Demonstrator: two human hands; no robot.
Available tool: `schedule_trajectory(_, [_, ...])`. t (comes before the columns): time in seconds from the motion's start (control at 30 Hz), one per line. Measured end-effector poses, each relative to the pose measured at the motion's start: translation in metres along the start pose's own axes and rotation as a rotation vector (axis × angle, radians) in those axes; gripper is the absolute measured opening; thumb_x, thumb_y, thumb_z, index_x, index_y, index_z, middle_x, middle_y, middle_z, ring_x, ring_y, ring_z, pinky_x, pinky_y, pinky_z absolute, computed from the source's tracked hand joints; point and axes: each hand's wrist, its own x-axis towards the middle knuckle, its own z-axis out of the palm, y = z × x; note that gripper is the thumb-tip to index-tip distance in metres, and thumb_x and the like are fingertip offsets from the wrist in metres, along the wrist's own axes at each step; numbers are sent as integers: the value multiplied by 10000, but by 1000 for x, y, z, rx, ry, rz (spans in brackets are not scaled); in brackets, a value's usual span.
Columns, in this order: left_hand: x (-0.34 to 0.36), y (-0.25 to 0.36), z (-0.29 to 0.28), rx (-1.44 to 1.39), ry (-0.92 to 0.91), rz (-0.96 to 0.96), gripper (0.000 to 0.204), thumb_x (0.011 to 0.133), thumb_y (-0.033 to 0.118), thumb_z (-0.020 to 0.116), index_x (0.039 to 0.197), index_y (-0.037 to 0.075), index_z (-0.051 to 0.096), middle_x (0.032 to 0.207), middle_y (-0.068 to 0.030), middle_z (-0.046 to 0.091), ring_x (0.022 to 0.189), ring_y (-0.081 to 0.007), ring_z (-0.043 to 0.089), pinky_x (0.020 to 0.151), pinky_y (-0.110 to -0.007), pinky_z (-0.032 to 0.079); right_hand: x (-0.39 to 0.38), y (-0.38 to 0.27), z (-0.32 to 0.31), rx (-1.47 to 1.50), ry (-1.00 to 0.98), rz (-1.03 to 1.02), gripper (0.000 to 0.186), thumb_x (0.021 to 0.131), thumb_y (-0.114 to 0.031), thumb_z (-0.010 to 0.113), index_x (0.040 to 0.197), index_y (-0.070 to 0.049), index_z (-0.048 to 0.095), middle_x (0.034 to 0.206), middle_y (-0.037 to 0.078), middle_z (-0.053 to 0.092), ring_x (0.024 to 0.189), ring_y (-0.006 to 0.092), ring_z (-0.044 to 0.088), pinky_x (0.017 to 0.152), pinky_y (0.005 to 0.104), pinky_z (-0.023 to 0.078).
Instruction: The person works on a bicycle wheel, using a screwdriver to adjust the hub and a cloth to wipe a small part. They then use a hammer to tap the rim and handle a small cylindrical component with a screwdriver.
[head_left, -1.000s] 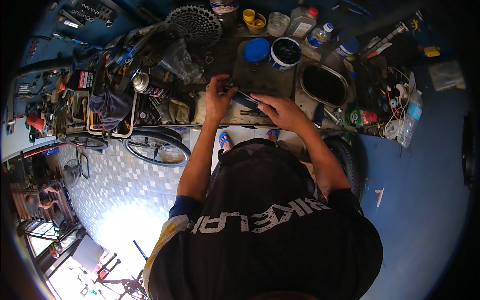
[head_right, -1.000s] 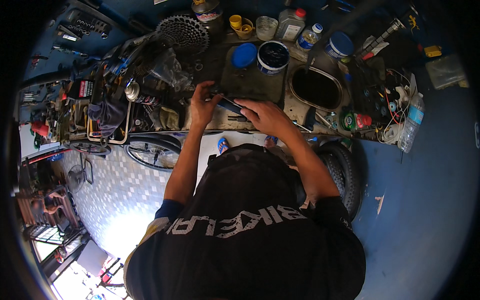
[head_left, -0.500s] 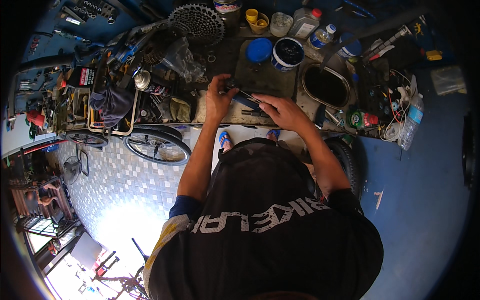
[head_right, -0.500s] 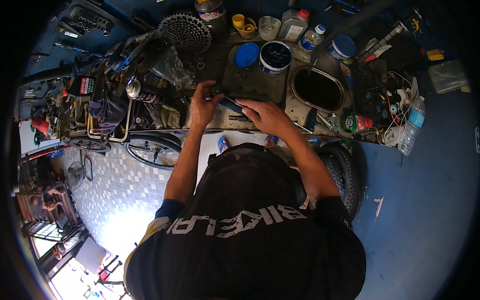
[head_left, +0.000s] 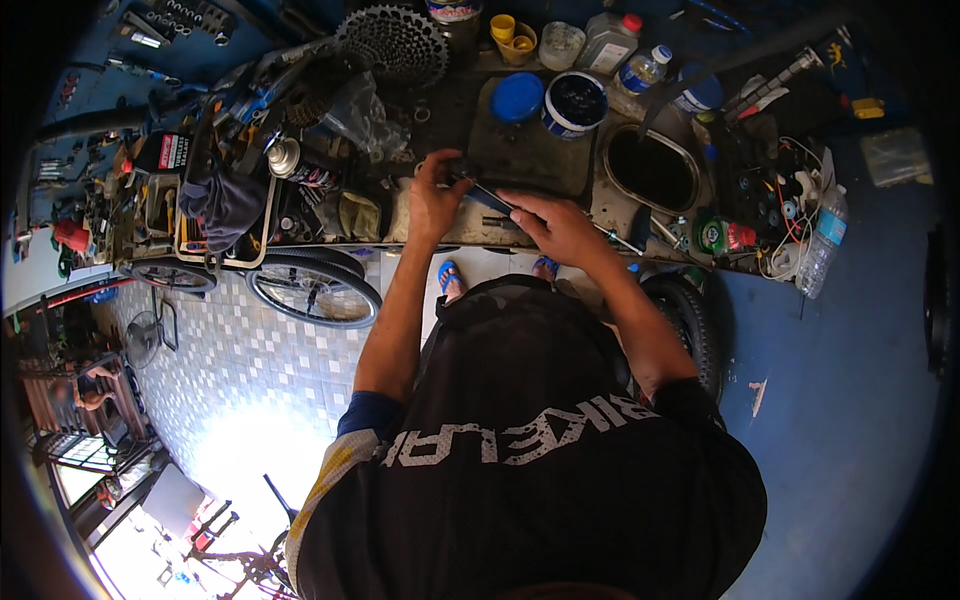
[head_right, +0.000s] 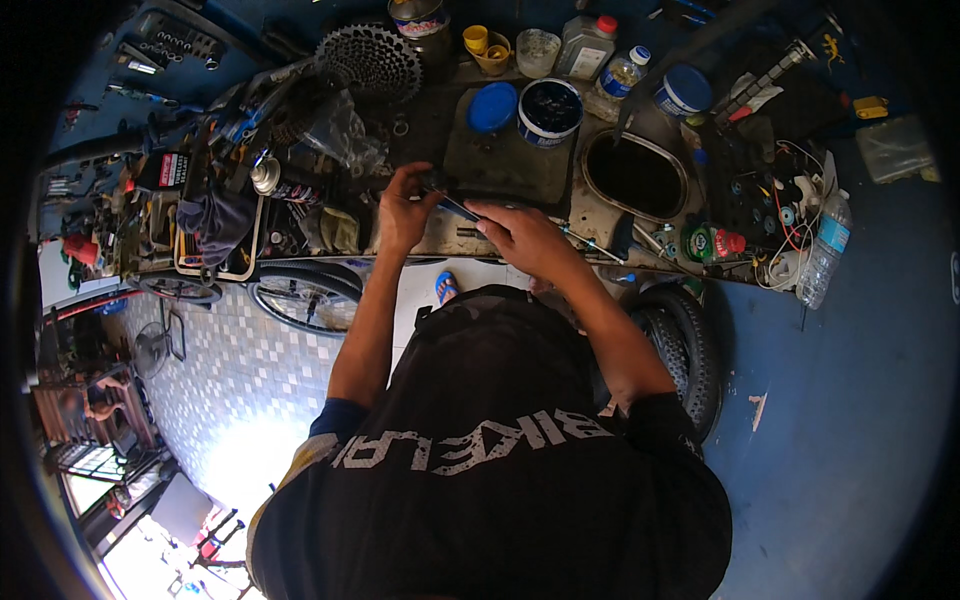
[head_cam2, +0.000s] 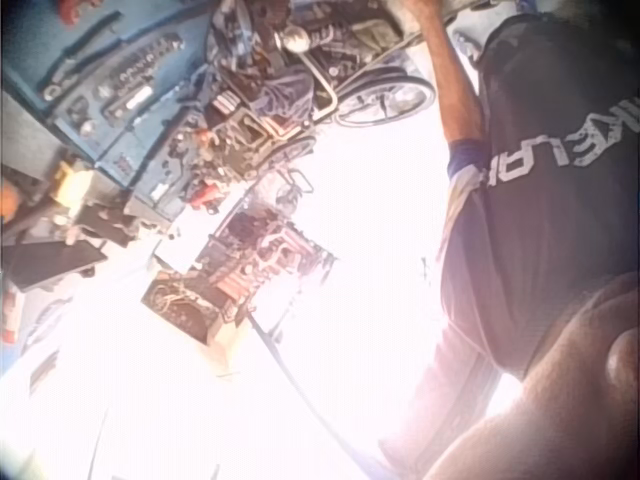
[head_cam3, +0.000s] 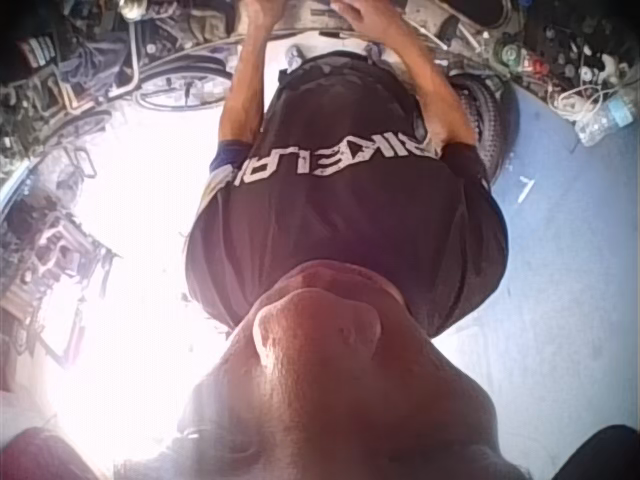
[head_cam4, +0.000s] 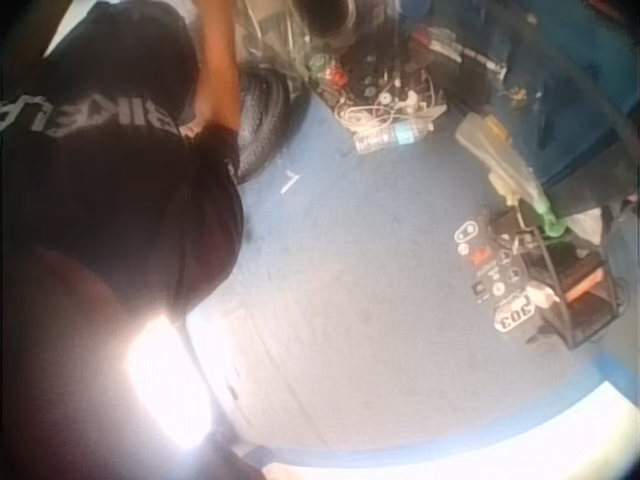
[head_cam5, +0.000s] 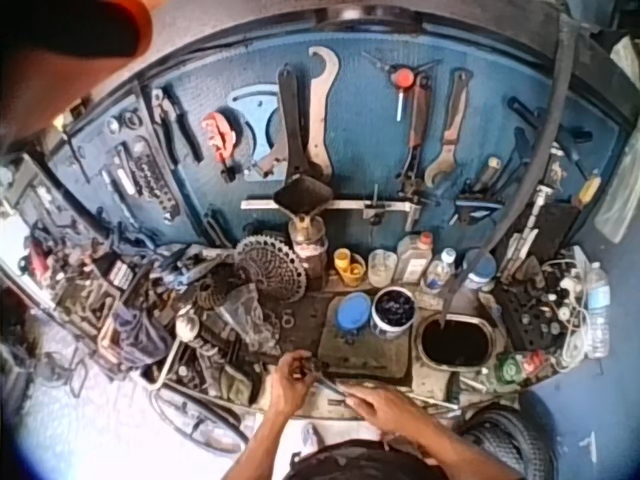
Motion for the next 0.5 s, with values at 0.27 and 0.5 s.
schedule_trajectory(0.27, [-11, 19, 4, 88, 33, -65, 515, 765, 89, 881, 1236, 91, 673, 904, -85, 744, 808, -206, 706, 762, -343, 545, -1, -10, 14, -123, 77, 0, 394, 1065, -258, 606, 1453, -195, 636, 1258, 170, 730, 1074, 397, 717, 916, 451, 566])
schedule_trajectory(0.5, [-7, 15, -1, 39, 32, -47, 507, 788, 74, 886, 1250, 60, 676, 889, -71, 732, 790, -124, 658, 735, -293, 526, -7, -7, 1, -56, 47, 29, 380, 1066, -266, 612, 1439, -203, 650, 1250, 169, 733, 1022, 399, 730, 886, 430, 570])
